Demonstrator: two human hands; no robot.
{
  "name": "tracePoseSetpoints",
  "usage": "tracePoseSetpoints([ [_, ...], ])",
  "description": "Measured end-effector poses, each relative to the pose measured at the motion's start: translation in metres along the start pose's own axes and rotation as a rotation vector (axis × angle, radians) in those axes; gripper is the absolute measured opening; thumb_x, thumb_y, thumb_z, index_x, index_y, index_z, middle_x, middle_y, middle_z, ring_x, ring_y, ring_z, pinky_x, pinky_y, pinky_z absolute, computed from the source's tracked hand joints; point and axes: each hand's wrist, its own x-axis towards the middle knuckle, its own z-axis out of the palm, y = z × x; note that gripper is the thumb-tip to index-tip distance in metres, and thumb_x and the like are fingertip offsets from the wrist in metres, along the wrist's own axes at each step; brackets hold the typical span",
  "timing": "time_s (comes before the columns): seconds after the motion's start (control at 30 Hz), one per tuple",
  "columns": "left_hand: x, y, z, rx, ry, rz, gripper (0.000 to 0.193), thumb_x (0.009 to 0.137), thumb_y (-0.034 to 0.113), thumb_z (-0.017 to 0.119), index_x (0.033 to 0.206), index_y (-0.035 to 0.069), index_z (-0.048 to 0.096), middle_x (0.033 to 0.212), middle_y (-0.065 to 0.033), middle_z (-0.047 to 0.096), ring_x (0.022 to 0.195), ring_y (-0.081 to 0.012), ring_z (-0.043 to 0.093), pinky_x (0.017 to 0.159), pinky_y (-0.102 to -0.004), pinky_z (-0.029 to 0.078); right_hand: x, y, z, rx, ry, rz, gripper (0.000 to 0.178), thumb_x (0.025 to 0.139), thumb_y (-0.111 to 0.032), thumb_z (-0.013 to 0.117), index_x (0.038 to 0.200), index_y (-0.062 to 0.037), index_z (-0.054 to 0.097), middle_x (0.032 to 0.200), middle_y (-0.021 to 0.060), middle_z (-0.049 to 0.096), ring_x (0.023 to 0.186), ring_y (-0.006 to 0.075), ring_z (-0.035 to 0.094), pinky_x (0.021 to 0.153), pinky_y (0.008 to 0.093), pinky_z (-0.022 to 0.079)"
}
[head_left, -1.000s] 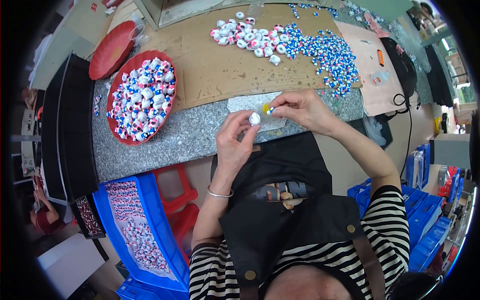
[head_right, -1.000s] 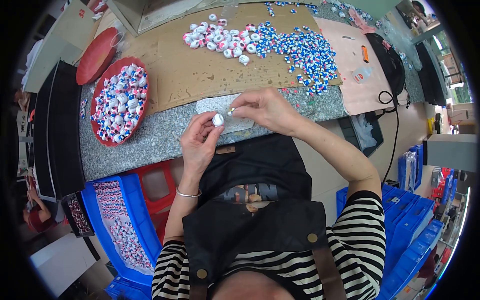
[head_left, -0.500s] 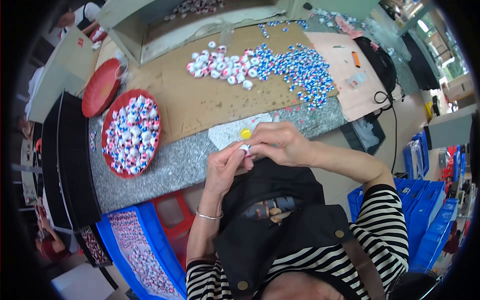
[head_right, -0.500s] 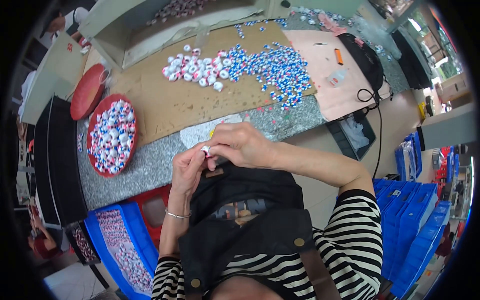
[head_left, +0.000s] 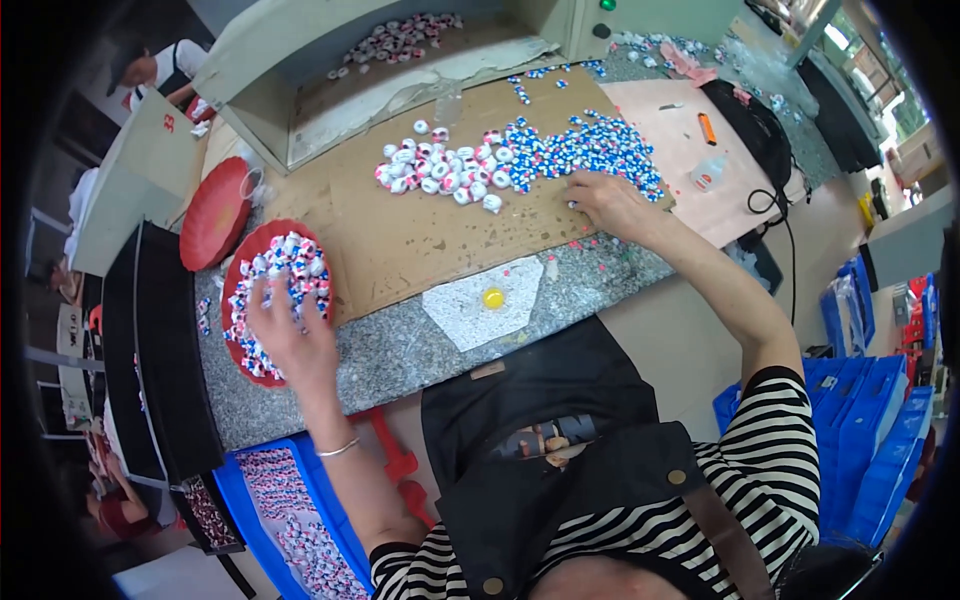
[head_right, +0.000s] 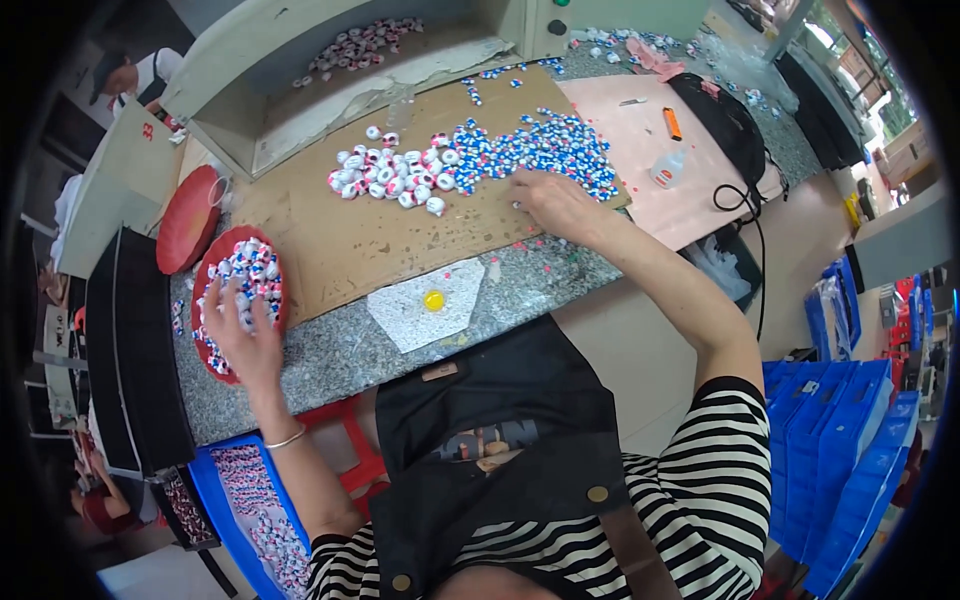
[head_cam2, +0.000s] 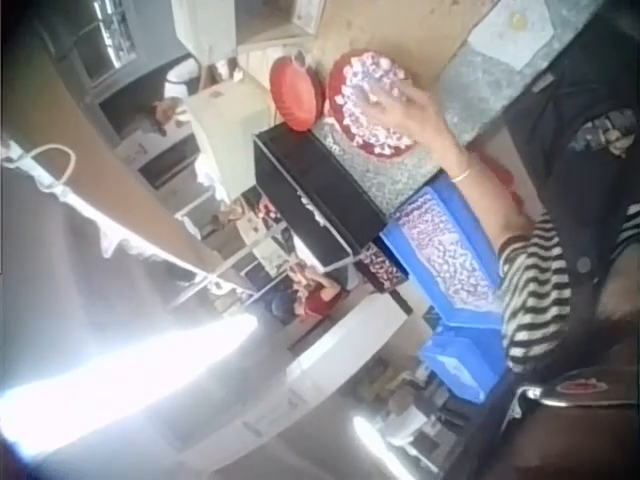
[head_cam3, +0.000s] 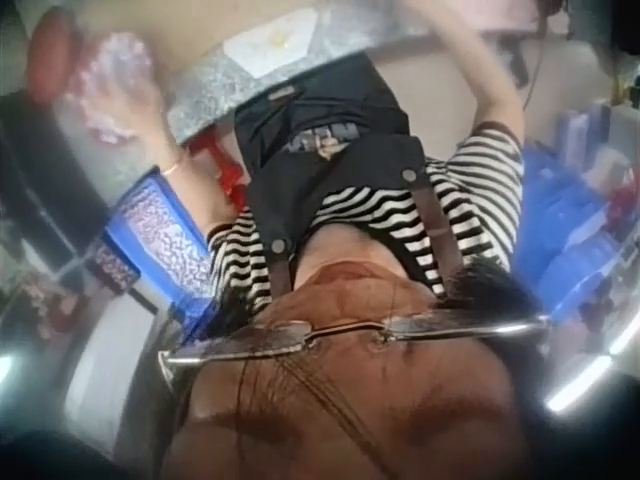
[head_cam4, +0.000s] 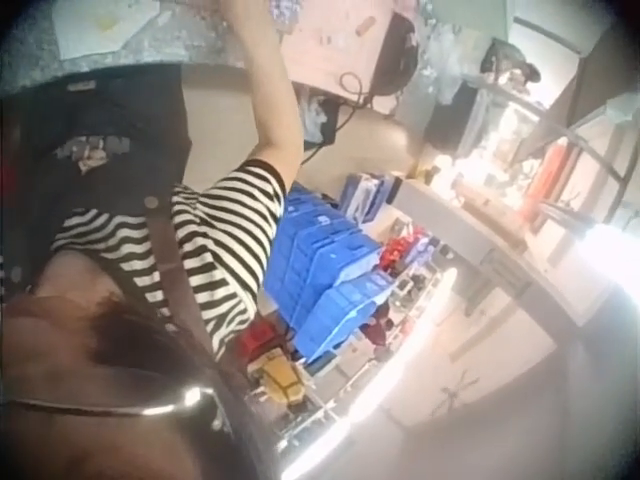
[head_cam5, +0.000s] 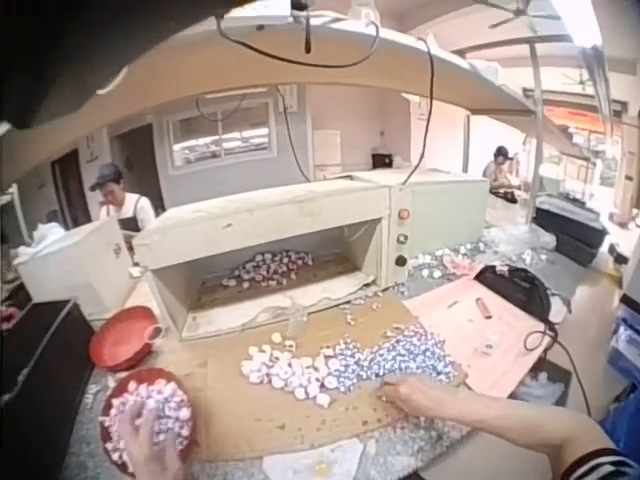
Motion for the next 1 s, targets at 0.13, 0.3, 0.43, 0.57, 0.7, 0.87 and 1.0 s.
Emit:
tracePoseSetpoints([
  [0.13, 0.014, 0.087, 0.044, -0.476, -0.198, 0.101, 0.018, 0.080, -0.001, 0.062, 0.098, 0.000, 0.062, 0.099, -0.0177, 0.060, 0.089, -0.0342, 0.061, 0.077, -0.0405, 0.049, 0.000, -0.002, 0.007, -0.124, 0.057, -0.083, 0.022, 0.070, 0.001, 0.061, 0.090, -0.0020, 0.052, 0.090, 0.0127, 0.053, 0.087, 0.0318, 0.058, 0.071, 0.0400, 0.051],
  [0.3, 0.019, 0.143, 0.126, -0.468, -0.445, 0.102, 0.015, 0.082, 0.006, 0.061, 0.097, 0.003, 0.062, 0.092, -0.0186, 0.059, 0.082, -0.0360, 0.062, 0.068, -0.0443, 0.050, 0.004, -0.016, 0.014, -0.084, 0.105, -0.039, 0.023, 0.073, 0.002, 0.060, 0.095, -0.0022, 0.054, 0.093, 0.0128, 0.055, 0.089, 0.0318, 0.058, 0.074, 0.0391, 0.050],
  [0.43, 0.017, 0.150, 0.155, -0.278, -0.489, 0.178, 0.016, 0.082, 0.009, 0.060, 0.097, 0.004, 0.061, 0.090, -0.0183, 0.059, 0.082, -0.0363, 0.061, 0.070, -0.0448, 0.051, 0.004, -0.031, 0.000, 0.196, 0.138, 0.166, 0.013, 0.080, 0.001, 0.061, 0.092, -0.0021, 0.060, 0.096, 0.0129, 0.058, 0.089, 0.0305, 0.060, 0.076, 0.0364, 0.050],
  [0.57, 0.017, 0.132, 0.126, -0.618, -0.517, -0.001, 0.021, 0.083, 0.006, 0.062, 0.103, 0.002, 0.062, 0.095, -0.0160, 0.062, 0.085, -0.0307, 0.063, 0.075, -0.0378, 0.052, 0.004, -0.039, 0.001, 0.205, 0.017, 0.076, 0.017, 0.079, 0.000, 0.064, 0.095, -0.0028, 0.066, 0.092, 0.0122, 0.061, 0.085, 0.0319, 0.062, 0.073, 0.0381, 0.051],
  [0.7, -0.010, 0.112, 0.069, -1.468, -0.745, -0.696, 0.030, 0.088, 0.002, 0.061, 0.118, -0.001, 0.058, 0.109, -0.0112, 0.063, 0.095, -0.0174, 0.064, 0.081, -0.0287, 0.052, 0.004, -0.027, 0.009, 0.038, -0.087, 0.134, 0.019, 0.080, -0.003, 0.064, 0.099, -0.0023, 0.067, 0.087, 0.0143, 0.064, 0.087, 0.0323, 0.063, 0.073, 0.0385, 0.051],
  [0.87, -0.061, 0.091, 0.024, -1.592, -0.603, -0.820, 0.035, 0.086, -0.006, 0.061, 0.121, -0.004, 0.054, 0.108, -0.0084, 0.062, 0.095, -0.0141, 0.063, 0.088, -0.0271, 0.051, 0.013, -0.029, 0.001, 0.052, -0.073, 0.198, 0.014, 0.080, -0.012, 0.067, 0.092, -0.0042, 0.069, 0.082, 0.0133, 0.066, 0.078, 0.0304, 0.065, 0.068, 0.0391, 0.052],
  [1.0, -0.087, 0.081, 0.012, -1.606, -0.503, -0.867, 0.032, 0.088, -0.007, 0.058, 0.119, -0.003, 0.054, 0.105, -0.0067, 0.062, 0.096, -0.0121, 0.061, 0.087, -0.0266, 0.050, 0.011, -0.066, 0.001, 0.161, -0.003, -0.004, 0.011, 0.082, -0.012, 0.067, 0.088, -0.0028, 0.068, 0.083, 0.0129, 0.066, 0.078, 0.0309, 0.064, 0.067, 0.0389, 0.051],
])
